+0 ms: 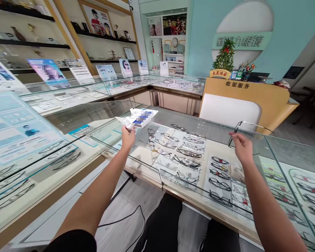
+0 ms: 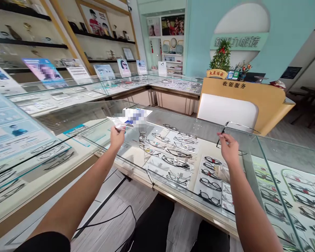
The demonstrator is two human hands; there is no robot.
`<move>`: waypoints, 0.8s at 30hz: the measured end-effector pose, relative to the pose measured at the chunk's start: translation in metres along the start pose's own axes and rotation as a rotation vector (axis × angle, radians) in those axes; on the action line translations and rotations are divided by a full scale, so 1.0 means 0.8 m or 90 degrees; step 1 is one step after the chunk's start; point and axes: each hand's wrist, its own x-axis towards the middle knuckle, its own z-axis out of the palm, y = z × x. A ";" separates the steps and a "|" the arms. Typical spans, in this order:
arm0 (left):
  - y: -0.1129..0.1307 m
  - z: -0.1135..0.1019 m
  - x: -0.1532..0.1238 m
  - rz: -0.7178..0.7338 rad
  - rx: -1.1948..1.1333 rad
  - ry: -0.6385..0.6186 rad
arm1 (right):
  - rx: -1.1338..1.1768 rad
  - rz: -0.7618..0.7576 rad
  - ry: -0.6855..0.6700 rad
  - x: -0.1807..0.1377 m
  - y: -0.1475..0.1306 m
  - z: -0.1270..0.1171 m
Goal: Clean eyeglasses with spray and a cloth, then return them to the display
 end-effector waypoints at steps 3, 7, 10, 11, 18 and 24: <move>0.059 0.031 -0.019 0.012 -0.128 -0.036 | 0.006 0.002 -0.009 0.001 -0.006 0.000; 0.169 0.079 -0.070 0.015 -0.385 -0.249 | 0.018 0.018 -0.018 -0.001 -0.015 0.002; 0.247 0.108 -0.112 -0.005 -0.545 -0.499 | 0.029 0.008 -0.029 -0.003 -0.024 0.004; 0.269 0.117 -0.125 -0.013 -0.568 -0.574 | 0.034 0.007 -0.034 -0.003 -0.026 0.005; 0.346 0.182 -0.197 -0.073 -0.589 -0.881 | 0.074 0.029 -0.074 -0.005 -0.040 0.007; 0.340 0.220 -0.226 -0.097 -0.573 -0.991 | 0.155 0.026 -0.126 -0.004 -0.051 0.004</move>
